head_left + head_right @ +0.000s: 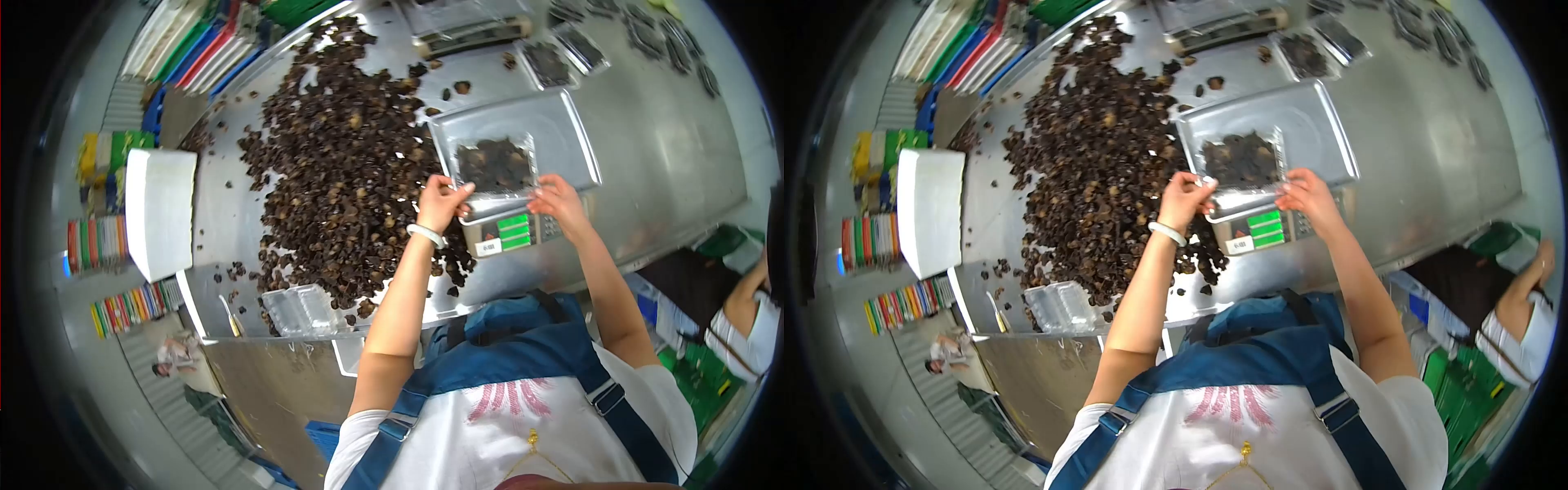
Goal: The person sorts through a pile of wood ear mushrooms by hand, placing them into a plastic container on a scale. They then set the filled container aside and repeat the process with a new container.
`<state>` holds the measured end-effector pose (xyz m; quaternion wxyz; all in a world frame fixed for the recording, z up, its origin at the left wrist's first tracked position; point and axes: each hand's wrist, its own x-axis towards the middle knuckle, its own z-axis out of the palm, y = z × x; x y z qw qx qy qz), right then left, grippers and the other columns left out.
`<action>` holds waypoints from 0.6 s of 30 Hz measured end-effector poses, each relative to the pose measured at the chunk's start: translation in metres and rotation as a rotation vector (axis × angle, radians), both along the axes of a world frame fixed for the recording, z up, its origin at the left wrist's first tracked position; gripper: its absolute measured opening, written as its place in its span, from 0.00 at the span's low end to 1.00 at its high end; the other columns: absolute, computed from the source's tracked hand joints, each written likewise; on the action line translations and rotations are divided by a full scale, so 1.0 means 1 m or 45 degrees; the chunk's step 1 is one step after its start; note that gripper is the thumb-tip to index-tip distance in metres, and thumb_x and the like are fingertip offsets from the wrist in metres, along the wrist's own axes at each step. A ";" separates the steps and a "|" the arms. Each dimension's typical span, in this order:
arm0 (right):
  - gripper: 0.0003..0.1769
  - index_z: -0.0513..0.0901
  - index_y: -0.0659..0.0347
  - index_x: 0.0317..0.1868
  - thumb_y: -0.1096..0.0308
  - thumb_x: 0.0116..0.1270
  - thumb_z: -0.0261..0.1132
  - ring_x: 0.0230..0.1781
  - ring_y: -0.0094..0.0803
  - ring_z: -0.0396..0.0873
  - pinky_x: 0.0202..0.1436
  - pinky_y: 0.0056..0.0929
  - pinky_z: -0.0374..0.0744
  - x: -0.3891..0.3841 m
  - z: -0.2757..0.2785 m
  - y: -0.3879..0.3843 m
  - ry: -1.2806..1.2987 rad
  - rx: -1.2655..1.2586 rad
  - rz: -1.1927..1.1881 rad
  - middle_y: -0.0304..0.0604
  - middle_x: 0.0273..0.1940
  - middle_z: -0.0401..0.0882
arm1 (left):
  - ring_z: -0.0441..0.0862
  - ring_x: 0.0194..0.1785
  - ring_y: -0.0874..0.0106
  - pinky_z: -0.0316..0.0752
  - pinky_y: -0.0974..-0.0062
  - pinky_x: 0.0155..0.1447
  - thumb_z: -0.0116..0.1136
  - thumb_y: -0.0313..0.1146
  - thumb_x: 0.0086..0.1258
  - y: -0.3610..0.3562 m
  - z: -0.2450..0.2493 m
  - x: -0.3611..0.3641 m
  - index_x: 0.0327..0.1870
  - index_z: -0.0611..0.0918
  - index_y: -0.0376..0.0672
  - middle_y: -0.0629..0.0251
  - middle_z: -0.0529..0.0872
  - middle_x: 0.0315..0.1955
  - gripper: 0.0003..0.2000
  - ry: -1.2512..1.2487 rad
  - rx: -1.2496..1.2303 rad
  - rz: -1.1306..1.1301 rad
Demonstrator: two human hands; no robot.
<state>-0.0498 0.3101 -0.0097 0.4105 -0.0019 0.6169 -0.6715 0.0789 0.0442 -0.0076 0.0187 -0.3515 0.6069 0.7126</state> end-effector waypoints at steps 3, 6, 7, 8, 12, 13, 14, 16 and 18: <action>0.18 0.70 0.64 0.59 0.71 0.75 0.65 0.41 0.37 0.86 0.45 0.34 0.85 -0.005 0.002 -0.004 -0.046 -0.019 0.003 0.54 0.45 0.84 | 0.88 0.33 0.75 0.83 0.79 0.35 0.66 0.25 0.74 -0.010 -0.008 0.021 0.56 0.75 0.37 0.64 0.88 0.32 0.14 0.226 0.410 0.039; 0.15 0.69 0.61 0.54 0.74 0.73 0.65 0.39 0.38 0.85 0.43 0.33 0.84 -0.006 -0.005 -0.006 -0.053 0.034 0.111 0.53 0.42 0.84 | 0.84 0.30 0.77 0.77 0.81 0.32 0.63 0.21 0.73 -0.009 -0.020 0.030 0.55 0.77 0.37 0.68 0.86 0.30 0.13 0.232 0.280 0.051; 0.15 0.70 0.61 0.54 0.74 0.72 0.65 0.39 0.38 0.85 0.43 0.34 0.84 -0.005 -0.007 -0.005 -0.041 0.011 0.104 0.52 0.42 0.84 | 0.82 0.28 0.78 0.74 0.81 0.30 0.63 0.20 0.73 -0.003 -0.018 0.030 0.55 0.77 0.38 0.69 0.85 0.29 0.13 0.213 0.238 0.099; 0.15 0.70 0.61 0.54 0.74 0.72 0.65 0.39 0.37 0.85 0.42 0.34 0.84 -0.005 -0.008 -0.004 -0.026 -0.014 0.098 0.52 0.42 0.85 | 0.77 0.25 0.80 0.69 0.81 0.28 0.61 0.20 0.73 0.006 -0.017 0.031 0.53 0.77 0.38 0.70 0.84 0.28 0.11 0.227 0.147 0.147; 0.13 0.73 0.62 0.54 0.73 0.73 0.65 0.40 0.36 0.86 0.44 0.34 0.84 -0.001 0.020 0.005 0.018 -0.060 0.046 0.50 0.43 0.85 | 0.85 0.50 0.74 0.82 0.75 0.54 0.62 0.25 0.76 -0.004 -0.001 0.069 0.70 0.75 0.38 0.65 0.88 0.47 0.22 0.446 -0.201 0.064; 0.13 0.74 0.62 0.54 0.73 0.73 0.65 0.41 0.36 0.86 0.45 0.34 0.84 -0.007 0.021 0.019 0.077 -0.028 -0.028 0.49 0.43 0.85 | 0.86 0.51 0.73 0.81 0.74 0.55 0.64 0.27 0.76 -0.016 0.017 0.090 0.71 0.75 0.41 0.64 0.88 0.49 0.23 0.379 -0.354 0.157; 0.13 0.75 0.62 0.55 0.73 0.74 0.66 0.42 0.36 0.87 0.46 0.34 0.84 -0.021 0.019 0.037 0.138 -0.001 -0.107 0.49 0.44 0.86 | 0.86 0.50 0.74 0.80 0.74 0.57 0.66 0.29 0.74 -0.038 0.016 0.120 0.70 0.76 0.41 0.62 0.87 0.48 0.24 0.245 -0.506 0.250; 0.13 0.76 0.64 0.57 0.73 0.76 0.65 0.45 0.36 0.87 0.49 0.33 0.86 -0.057 0.010 0.085 0.264 -0.122 -0.252 0.51 0.48 0.86 | 0.86 0.50 0.71 0.80 0.71 0.55 0.68 0.29 0.71 -0.083 0.015 0.189 0.65 0.80 0.39 0.58 0.86 0.52 0.22 -0.071 -0.942 0.615; 0.14 0.77 0.65 0.60 0.70 0.78 0.64 0.46 0.36 0.87 0.50 0.29 0.87 -0.099 -0.011 0.127 0.248 -0.181 -0.698 0.52 0.52 0.86 | 0.83 0.56 0.64 0.81 0.66 0.59 0.66 0.28 0.73 -0.124 -0.025 0.283 0.66 0.79 0.39 0.56 0.85 0.57 0.21 -0.363 -1.426 0.817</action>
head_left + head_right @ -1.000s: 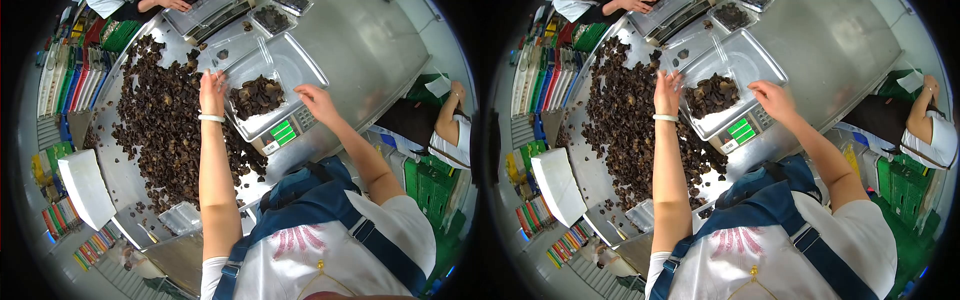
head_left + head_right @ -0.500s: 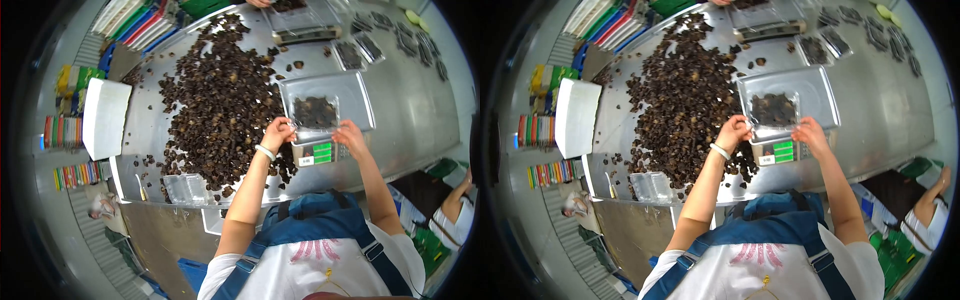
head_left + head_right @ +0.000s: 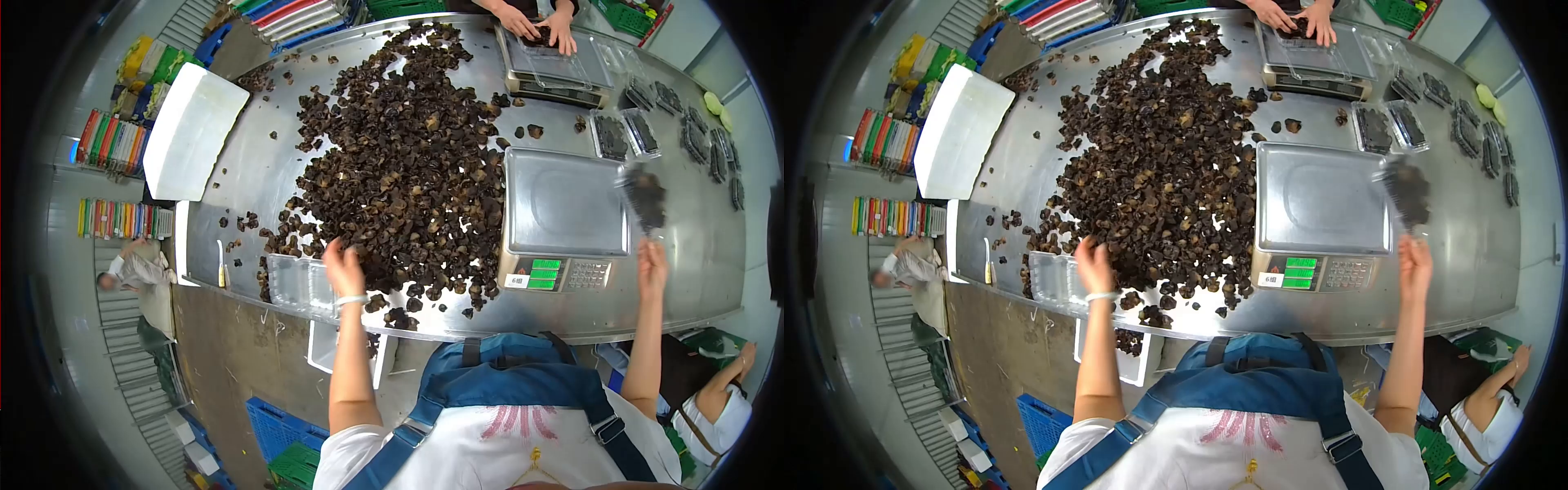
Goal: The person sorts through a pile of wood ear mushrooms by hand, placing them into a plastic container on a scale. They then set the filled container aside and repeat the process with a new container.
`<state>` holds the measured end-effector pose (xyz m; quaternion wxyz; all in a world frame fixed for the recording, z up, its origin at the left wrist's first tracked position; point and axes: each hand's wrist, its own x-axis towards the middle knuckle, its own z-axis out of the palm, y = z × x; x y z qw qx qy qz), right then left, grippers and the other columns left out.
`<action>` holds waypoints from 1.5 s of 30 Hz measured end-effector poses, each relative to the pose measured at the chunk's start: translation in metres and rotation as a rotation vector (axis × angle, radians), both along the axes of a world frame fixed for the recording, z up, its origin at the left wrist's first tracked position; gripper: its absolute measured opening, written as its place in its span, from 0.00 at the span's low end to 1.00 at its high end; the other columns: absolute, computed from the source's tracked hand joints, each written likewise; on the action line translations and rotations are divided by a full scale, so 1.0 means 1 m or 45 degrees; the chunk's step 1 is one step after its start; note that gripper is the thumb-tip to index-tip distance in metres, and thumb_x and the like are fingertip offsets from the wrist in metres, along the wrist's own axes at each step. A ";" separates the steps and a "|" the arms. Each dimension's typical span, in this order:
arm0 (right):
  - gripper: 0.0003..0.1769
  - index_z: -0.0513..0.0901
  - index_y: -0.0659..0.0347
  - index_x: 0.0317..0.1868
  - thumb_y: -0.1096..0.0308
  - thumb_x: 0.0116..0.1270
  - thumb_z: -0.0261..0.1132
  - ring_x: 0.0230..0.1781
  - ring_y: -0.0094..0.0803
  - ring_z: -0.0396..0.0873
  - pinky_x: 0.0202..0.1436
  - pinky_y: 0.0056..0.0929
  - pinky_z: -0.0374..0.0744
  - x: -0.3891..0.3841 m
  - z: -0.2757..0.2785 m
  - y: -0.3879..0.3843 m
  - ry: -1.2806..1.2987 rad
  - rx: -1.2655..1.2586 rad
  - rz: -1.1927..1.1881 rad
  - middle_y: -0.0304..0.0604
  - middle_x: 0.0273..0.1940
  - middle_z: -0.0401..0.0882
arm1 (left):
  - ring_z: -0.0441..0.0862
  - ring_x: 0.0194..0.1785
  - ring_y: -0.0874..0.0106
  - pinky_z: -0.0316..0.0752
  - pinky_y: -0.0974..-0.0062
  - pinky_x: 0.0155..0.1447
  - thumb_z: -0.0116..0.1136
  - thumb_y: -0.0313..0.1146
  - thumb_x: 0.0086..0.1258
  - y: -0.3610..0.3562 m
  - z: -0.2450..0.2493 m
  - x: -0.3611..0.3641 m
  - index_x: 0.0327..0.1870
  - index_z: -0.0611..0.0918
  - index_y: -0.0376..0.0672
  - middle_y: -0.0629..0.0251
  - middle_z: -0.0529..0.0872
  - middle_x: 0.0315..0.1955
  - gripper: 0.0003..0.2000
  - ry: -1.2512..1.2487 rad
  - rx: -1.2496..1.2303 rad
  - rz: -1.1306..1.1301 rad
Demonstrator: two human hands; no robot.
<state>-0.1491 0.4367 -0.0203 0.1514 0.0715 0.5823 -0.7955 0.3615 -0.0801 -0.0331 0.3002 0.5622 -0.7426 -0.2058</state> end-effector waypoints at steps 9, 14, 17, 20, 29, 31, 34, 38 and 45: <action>0.11 0.82 0.62 0.53 0.64 0.79 0.64 0.38 0.29 0.84 0.38 0.23 0.82 0.012 0.007 -0.062 -0.293 -0.316 0.254 0.44 0.44 0.86 | 0.84 0.43 0.44 0.80 0.51 0.52 0.72 0.34 0.63 0.019 -0.060 0.147 0.40 0.83 0.38 0.47 0.86 0.37 0.12 -0.832 0.237 -0.023; 0.07 0.80 0.59 0.48 0.65 0.78 0.64 0.36 0.28 0.83 0.39 0.26 0.81 0.119 0.041 -0.172 -0.259 0.180 0.628 0.44 0.39 0.85 | 0.80 0.32 0.50 0.77 0.57 0.42 0.80 0.28 0.53 0.025 -0.025 0.134 0.29 0.75 0.39 0.54 0.83 0.26 0.18 -0.596 0.120 0.219; 0.08 0.81 0.60 0.49 0.65 0.78 0.64 0.38 0.28 0.84 0.41 0.25 0.82 0.152 0.038 -0.197 -0.203 0.222 0.868 0.44 0.41 0.86 | 0.75 0.30 0.52 0.73 0.55 0.41 0.77 0.26 0.58 0.015 -0.019 0.137 0.28 0.74 0.39 0.57 0.80 0.27 0.16 -0.156 0.007 0.340; 0.10 0.83 0.59 0.52 0.63 0.77 0.65 0.47 0.34 0.85 0.53 0.31 0.83 0.203 0.073 -0.222 0.343 0.495 1.081 0.44 0.46 0.87 | 0.75 0.30 0.57 0.72 0.57 0.39 0.74 0.25 0.61 0.021 0.045 0.072 0.29 0.75 0.40 0.61 0.77 0.25 0.13 -0.171 -0.517 0.146; 0.03 0.79 0.60 0.34 0.71 0.60 0.62 0.45 0.44 0.78 0.73 0.56 0.70 0.208 0.111 -0.278 2.088 1.364 1.084 0.47 0.34 0.75 | 0.80 0.54 0.64 0.74 0.61 0.61 0.58 0.33 0.65 0.093 0.115 -0.170 0.52 0.82 0.46 0.63 0.82 0.49 0.15 -0.083 -0.938 -1.224; 0.03 0.79 0.59 0.34 0.71 0.60 0.63 0.44 0.43 0.77 0.70 0.53 0.72 0.172 0.068 -0.250 2.049 1.561 0.942 0.46 0.35 0.75 | 0.79 0.58 0.61 0.73 0.60 0.64 0.59 0.29 0.66 0.071 0.090 -0.177 0.60 0.80 0.45 0.61 0.82 0.55 0.20 -0.135 -0.641 -0.978; 0.09 0.81 0.62 0.42 0.67 0.66 0.65 0.51 0.44 0.78 0.68 0.53 0.73 0.137 0.054 -0.218 1.843 1.842 1.009 0.50 0.42 0.79 | 0.73 0.66 0.51 0.68 0.51 0.70 0.71 0.30 0.62 0.023 0.010 -0.157 0.61 0.81 0.40 0.55 0.80 0.61 0.24 -0.363 -0.373 -0.709; 0.20 0.79 0.63 0.56 0.59 0.72 0.69 0.56 0.45 0.80 0.65 0.51 0.77 0.126 0.112 -0.257 1.153 0.891 1.112 0.52 0.52 0.81 | 0.74 0.66 0.52 0.65 0.48 0.71 0.75 0.32 0.59 0.012 -0.034 -0.132 0.49 0.84 0.42 0.58 0.82 0.57 0.18 -0.427 -0.266 -0.769; 0.11 0.84 0.61 0.54 0.67 0.75 0.67 0.50 0.35 0.86 0.53 0.34 0.84 0.119 0.134 -0.387 0.854 0.433 1.480 0.40 0.52 0.86 | 0.79 0.58 0.59 0.65 0.49 0.69 0.75 0.29 0.59 0.028 -0.025 -0.109 0.38 0.83 0.43 0.64 0.86 0.39 0.10 -0.269 -0.203 -0.828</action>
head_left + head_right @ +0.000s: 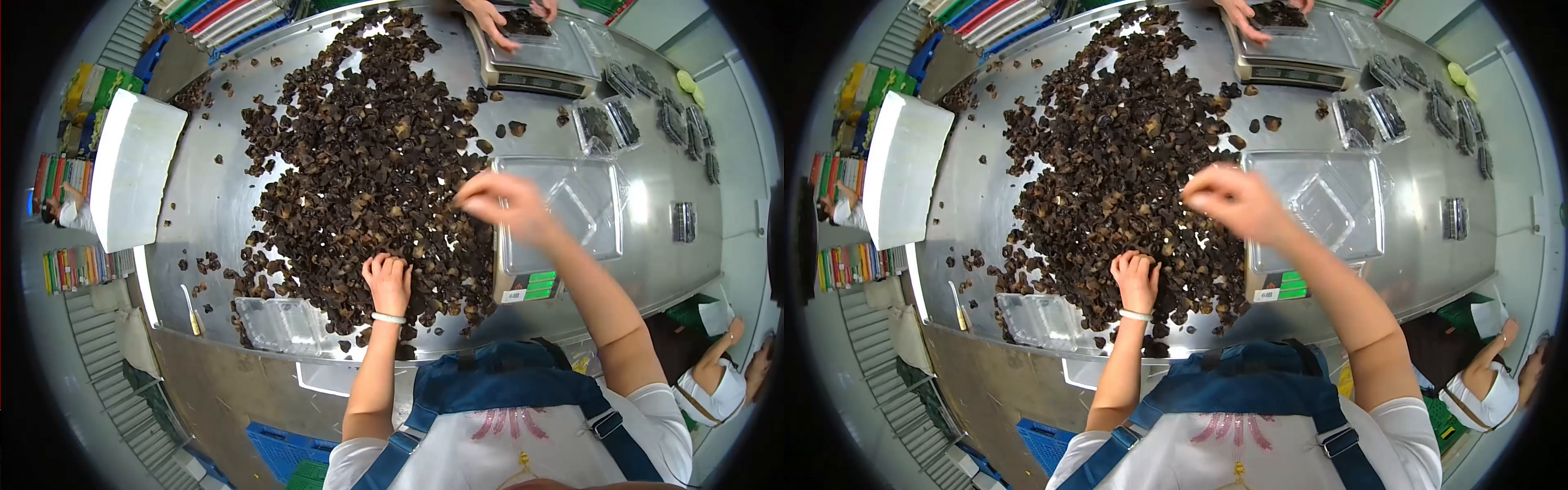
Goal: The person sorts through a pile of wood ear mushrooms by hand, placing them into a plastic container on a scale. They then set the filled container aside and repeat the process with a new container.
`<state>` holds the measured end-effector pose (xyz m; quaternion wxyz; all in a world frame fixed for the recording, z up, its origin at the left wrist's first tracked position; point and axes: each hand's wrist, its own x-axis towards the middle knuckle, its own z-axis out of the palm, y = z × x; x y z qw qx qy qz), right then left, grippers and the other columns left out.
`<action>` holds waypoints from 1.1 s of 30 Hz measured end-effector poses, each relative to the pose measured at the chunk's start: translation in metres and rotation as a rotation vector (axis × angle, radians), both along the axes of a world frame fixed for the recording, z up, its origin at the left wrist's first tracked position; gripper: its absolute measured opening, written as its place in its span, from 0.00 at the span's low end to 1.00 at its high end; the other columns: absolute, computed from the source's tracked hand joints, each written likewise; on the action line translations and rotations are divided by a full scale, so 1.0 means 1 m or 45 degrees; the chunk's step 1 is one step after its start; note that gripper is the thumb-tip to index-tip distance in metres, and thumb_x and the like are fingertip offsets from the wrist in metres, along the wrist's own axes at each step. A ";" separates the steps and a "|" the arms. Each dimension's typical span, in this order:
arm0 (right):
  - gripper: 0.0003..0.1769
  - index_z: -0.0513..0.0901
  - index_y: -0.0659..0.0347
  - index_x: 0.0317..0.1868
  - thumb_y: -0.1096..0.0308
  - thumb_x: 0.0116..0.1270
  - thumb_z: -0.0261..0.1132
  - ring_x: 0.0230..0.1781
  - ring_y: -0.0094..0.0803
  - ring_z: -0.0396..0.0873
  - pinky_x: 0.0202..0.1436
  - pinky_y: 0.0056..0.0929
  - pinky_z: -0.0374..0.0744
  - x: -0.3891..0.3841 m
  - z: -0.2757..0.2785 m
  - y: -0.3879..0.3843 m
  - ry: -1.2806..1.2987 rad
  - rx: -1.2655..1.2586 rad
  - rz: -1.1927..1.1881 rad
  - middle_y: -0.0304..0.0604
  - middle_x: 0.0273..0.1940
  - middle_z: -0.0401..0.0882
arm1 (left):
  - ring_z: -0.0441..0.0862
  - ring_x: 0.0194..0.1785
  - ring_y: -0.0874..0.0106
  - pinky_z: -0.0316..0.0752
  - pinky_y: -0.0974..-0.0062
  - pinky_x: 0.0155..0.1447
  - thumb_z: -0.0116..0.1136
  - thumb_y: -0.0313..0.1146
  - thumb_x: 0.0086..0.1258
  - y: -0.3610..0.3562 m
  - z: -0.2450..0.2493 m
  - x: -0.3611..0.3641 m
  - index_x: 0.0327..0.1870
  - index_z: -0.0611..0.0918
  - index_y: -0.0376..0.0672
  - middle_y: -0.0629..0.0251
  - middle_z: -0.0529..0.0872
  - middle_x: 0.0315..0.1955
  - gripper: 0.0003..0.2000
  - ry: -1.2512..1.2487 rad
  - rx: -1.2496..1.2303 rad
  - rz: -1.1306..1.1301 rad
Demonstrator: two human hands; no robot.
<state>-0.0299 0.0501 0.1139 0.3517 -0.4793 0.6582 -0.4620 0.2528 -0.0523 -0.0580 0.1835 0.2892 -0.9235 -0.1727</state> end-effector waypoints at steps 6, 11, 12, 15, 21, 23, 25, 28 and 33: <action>0.06 0.85 0.57 0.38 0.71 0.60 0.67 0.45 0.38 0.82 0.45 0.38 0.83 0.078 -0.159 -0.075 1.055 -0.063 0.305 0.39 0.38 0.80 | 0.84 0.45 0.60 0.75 0.57 0.58 0.71 0.29 0.67 -0.013 0.020 -0.004 0.39 0.85 0.41 0.60 0.87 0.33 0.06 0.156 0.232 0.165; 0.03 0.83 0.56 0.33 0.69 0.59 0.68 0.43 0.37 0.80 0.43 0.37 0.81 0.074 -0.191 -0.077 1.136 0.009 0.238 0.38 0.35 0.78 | 0.84 0.36 0.74 0.78 0.73 0.40 0.61 0.31 0.80 -0.010 0.027 0.006 0.49 0.85 0.38 0.66 0.87 0.33 0.07 0.401 1.457 0.497; 0.04 0.83 0.56 0.34 0.69 0.59 0.69 0.42 0.38 0.80 0.43 0.37 0.81 0.072 -0.178 -0.073 0.923 0.098 0.171 0.38 0.35 0.77 | 0.84 0.38 0.76 0.78 0.75 0.40 0.59 0.32 0.82 -0.008 0.015 0.012 0.52 0.85 0.38 0.69 0.87 0.34 0.09 0.532 1.774 0.520; 0.08 0.82 0.57 0.35 0.67 0.60 0.73 0.38 0.40 0.80 0.42 0.40 0.79 0.077 -0.115 -0.056 0.278 0.321 0.031 0.41 0.33 0.77 | 0.85 0.45 0.73 0.82 0.72 0.45 0.52 0.42 0.86 -0.003 0.018 0.010 0.56 0.83 0.41 0.66 0.86 0.48 0.14 0.811 2.375 0.563; 0.22 0.83 0.58 0.60 0.57 0.71 0.73 0.47 0.24 0.82 0.48 0.30 0.83 0.043 -0.018 -0.058 -0.443 -0.023 0.254 0.35 0.43 0.84 | 0.74 0.36 0.78 0.68 0.81 0.32 0.56 0.39 0.84 0.007 0.022 0.007 0.51 0.80 0.46 0.68 0.80 0.50 0.08 0.870 2.998 0.484; 0.21 0.78 0.60 0.62 0.54 0.79 0.61 0.44 0.27 0.80 0.49 0.29 0.82 0.001 0.017 -0.071 -1.196 -0.716 0.012 0.41 0.44 0.83 | 0.69 0.32 0.80 0.62 0.85 0.27 0.58 0.32 0.82 0.007 0.029 0.018 0.46 0.79 0.44 0.66 0.78 0.45 0.03 0.871 3.046 0.267; 0.19 0.78 0.61 0.62 0.56 0.81 0.59 0.42 0.29 0.80 0.49 0.29 0.82 -0.025 0.031 -0.084 -1.160 -0.941 -0.051 0.42 0.44 0.83 | 0.69 0.30 0.81 0.62 0.85 0.26 0.58 0.31 0.82 0.004 0.041 0.024 0.47 0.80 0.41 0.66 0.79 0.41 0.04 0.806 2.828 0.236; 0.11 0.86 0.60 0.54 0.67 0.75 0.68 0.39 0.29 0.84 0.44 0.30 0.83 0.009 -0.008 -0.097 -0.447 -0.083 -0.156 0.38 0.43 0.84 | 0.79 0.34 0.79 0.70 0.80 0.30 0.66 0.27 0.75 -0.020 0.045 0.029 0.44 0.86 0.36 0.68 0.84 0.31 0.04 0.572 2.052 0.787; 0.17 0.84 0.59 0.56 0.75 0.67 0.68 0.49 0.36 0.84 0.53 0.33 0.82 0.094 -0.121 -0.105 0.290 0.059 0.270 0.44 0.51 0.83 | 0.86 0.41 0.54 0.79 0.64 0.47 0.68 0.25 0.69 -0.093 0.018 0.006 0.42 0.88 0.38 0.57 0.86 0.36 0.04 0.317 0.447 0.409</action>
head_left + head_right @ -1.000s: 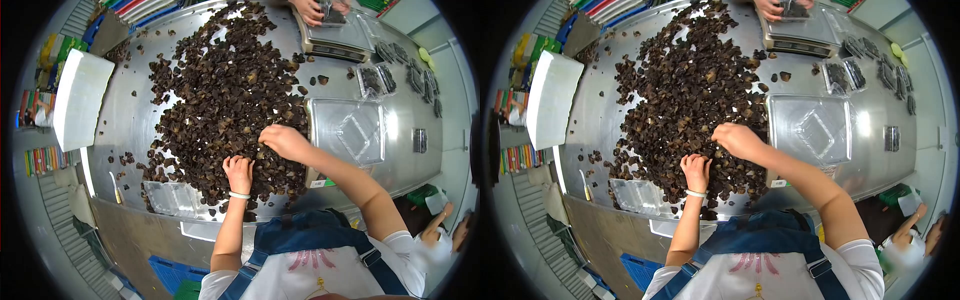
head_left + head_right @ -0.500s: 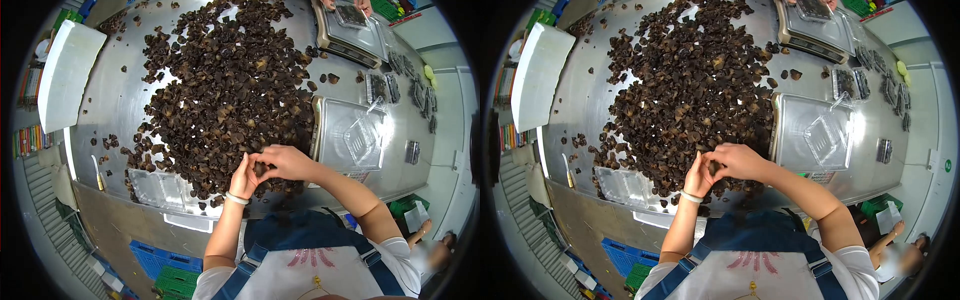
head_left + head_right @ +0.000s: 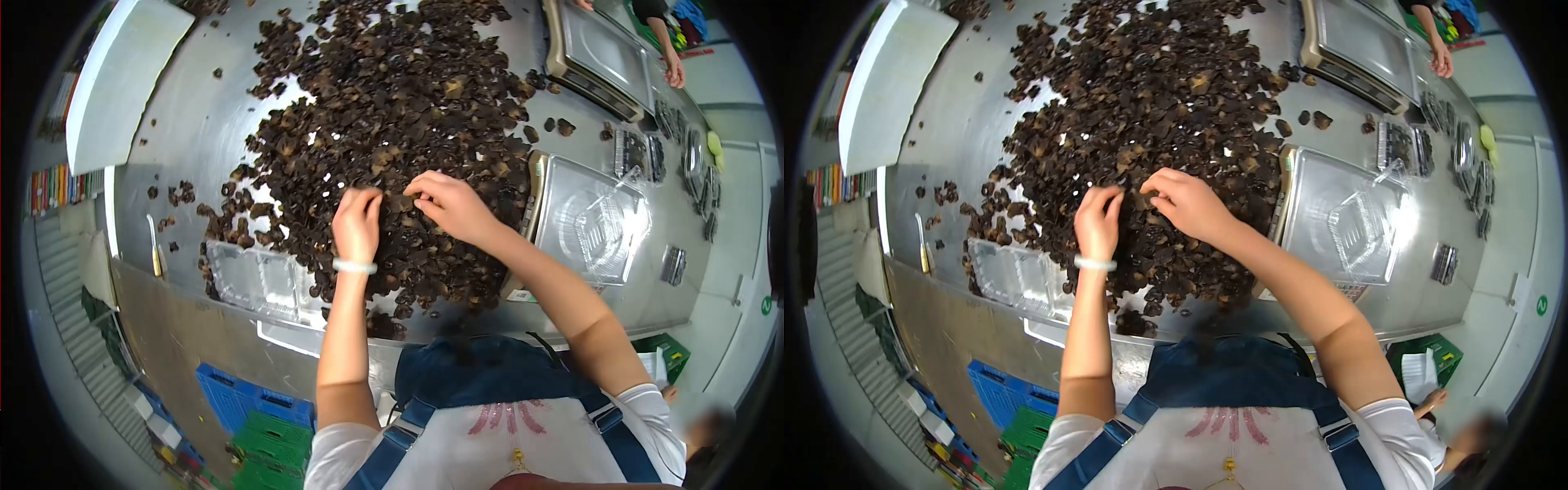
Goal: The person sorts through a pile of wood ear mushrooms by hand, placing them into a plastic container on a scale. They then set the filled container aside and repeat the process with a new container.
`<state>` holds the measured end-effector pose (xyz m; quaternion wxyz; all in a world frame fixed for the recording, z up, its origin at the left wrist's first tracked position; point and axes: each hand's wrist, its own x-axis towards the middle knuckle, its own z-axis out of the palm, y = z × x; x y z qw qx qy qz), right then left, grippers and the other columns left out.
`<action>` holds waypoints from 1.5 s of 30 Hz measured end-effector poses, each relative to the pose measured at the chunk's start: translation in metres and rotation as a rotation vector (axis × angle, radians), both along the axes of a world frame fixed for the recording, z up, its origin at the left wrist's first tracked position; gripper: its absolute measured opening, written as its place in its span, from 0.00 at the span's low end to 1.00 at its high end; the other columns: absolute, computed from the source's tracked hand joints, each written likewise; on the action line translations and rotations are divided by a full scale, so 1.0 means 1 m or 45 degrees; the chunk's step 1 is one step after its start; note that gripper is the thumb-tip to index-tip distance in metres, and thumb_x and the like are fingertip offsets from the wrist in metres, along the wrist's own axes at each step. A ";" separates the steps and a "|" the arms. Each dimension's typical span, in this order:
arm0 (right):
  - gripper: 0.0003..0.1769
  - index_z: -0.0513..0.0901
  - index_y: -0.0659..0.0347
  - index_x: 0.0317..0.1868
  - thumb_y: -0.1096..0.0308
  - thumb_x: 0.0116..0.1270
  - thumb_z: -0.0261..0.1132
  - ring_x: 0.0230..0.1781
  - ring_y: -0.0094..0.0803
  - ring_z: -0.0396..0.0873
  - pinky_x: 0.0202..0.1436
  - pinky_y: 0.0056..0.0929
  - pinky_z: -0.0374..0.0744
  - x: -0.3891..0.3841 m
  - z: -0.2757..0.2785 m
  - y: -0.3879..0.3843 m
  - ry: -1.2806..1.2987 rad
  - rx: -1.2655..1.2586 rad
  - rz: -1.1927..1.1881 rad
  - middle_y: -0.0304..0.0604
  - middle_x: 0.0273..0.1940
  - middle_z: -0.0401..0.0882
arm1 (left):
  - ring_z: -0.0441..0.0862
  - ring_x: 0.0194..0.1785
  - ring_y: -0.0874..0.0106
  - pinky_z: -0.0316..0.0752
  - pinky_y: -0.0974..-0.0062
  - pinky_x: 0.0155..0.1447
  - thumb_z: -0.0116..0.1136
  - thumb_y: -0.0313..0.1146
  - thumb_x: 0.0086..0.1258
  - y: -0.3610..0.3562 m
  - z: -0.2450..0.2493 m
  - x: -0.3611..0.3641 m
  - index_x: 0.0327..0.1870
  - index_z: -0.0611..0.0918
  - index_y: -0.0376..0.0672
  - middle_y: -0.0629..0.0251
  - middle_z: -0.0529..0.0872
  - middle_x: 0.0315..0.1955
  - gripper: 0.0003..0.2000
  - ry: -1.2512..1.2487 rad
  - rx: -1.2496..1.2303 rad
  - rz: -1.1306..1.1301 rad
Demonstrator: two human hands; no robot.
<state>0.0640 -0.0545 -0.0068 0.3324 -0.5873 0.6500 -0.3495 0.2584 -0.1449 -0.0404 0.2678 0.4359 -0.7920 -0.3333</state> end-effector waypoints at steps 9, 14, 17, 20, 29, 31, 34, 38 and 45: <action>0.24 0.81 0.59 0.58 0.72 0.59 0.70 0.62 0.46 0.75 0.63 0.42 0.79 0.033 -0.049 0.075 0.531 0.138 0.436 0.48 0.66 0.74 | 0.86 0.42 0.55 0.80 0.58 0.47 0.69 0.29 0.67 -0.014 -0.023 0.007 0.40 0.85 0.41 0.59 0.84 0.42 0.06 -0.463 0.091 -0.247; 0.23 0.80 0.60 0.60 0.77 0.64 0.66 0.63 0.51 0.75 0.66 0.44 0.79 0.023 -0.014 0.115 0.378 0.175 0.019 0.49 0.67 0.73 | 0.76 0.31 0.79 0.69 0.82 0.32 0.59 0.32 0.80 -0.008 0.022 0.048 0.50 0.81 0.41 0.58 0.87 0.46 0.06 0.769 1.387 0.093; 0.21 0.79 0.61 0.60 0.77 0.66 0.65 0.66 0.52 0.75 0.68 0.45 0.78 0.025 -0.016 0.137 0.312 0.205 -0.071 0.50 0.67 0.73 | 0.71 0.22 0.78 0.65 0.83 0.21 0.56 0.32 0.79 0.021 0.030 0.089 0.50 0.76 0.42 0.49 0.83 0.41 0.06 1.378 1.708 0.142; 0.19 0.80 0.61 0.59 0.77 0.68 0.64 0.67 0.52 0.75 0.68 0.45 0.78 0.031 -0.020 0.154 0.248 0.284 0.023 0.50 0.67 0.74 | 0.67 0.20 0.78 0.59 0.84 0.17 0.58 0.34 0.76 0.076 0.022 0.146 0.52 0.73 0.48 0.58 0.76 0.35 0.09 1.429 1.754 0.160; 0.16 0.81 0.61 0.56 0.77 0.67 0.65 0.62 0.50 0.79 0.63 0.45 0.81 0.057 -0.022 0.175 0.354 0.152 0.367 0.47 0.63 0.77 | 0.81 0.38 0.64 0.80 0.68 0.37 0.65 0.34 0.74 0.208 -0.113 0.432 0.59 0.83 0.40 0.61 0.85 0.46 0.16 1.245 1.491 1.579; 0.17 0.81 0.62 0.56 0.78 0.66 0.66 0.62 0.50 0.79 0.62 0.45 0.81 0.056 -0.015 0.178 0.385 0.125 0.388 0.47 0.63 0.78 | 0.85 0.46 0.59 0.84 0.60 0.51 0.64 0.39 0.75 0.201 -0.079 0.433 0.61 0.81 0.37 0.57 0.86 0.51 0.19 0.861 1.097 1.903; 0.21 0.81 0.63 0.57 0.80 0.63 0.66 0.62 0.49 0.77 0.64 0.44 0.80 0.041 -0.016 0.183 0.440 0.083 0.378 0.47 0.63 0.77 | 0.84 0.53 0.61 0.79 0.64 0.63 0.63 0.34 0.76 0.196 -0.090 0.424 0.62 0.79 0.35 0.54 0.85 0.52 0.18 -0.536 -0.175 1.377; 0.30 0.76 0.61 0.66 0.79 0.61 0.68 0.69 0.52 0.70 0.70 0.47 0.75 0.031 -0.013 0.198 0.651 0.231 0.146 0.50 0.69 0.71 | 0.82 0.50 0.60 0.77 0.65 0.59 0.65 0.23 0.71 0.188 -0.025 0.265 0.59 0.82 0.36 0.55 0.85 0.49 0.16 -0.177 -0.031 0.652; 0.34 0.72 0.57 0.72 0.66 0.65 0.68 0.75 0.53 0.64 0.77 0.50 0.66 0.061 -0.020 0.212 0.908 0.152 0.314 0.52 0.75 0.66 | 0.59 0.77 0.37 0.54 0.41 0.79 0.76 0.47 0.64 0.161 -0.040 0.122 0.79 0.66 0.43 0.40 0.62 0.77 0.44 -0.430 -0.041 0.570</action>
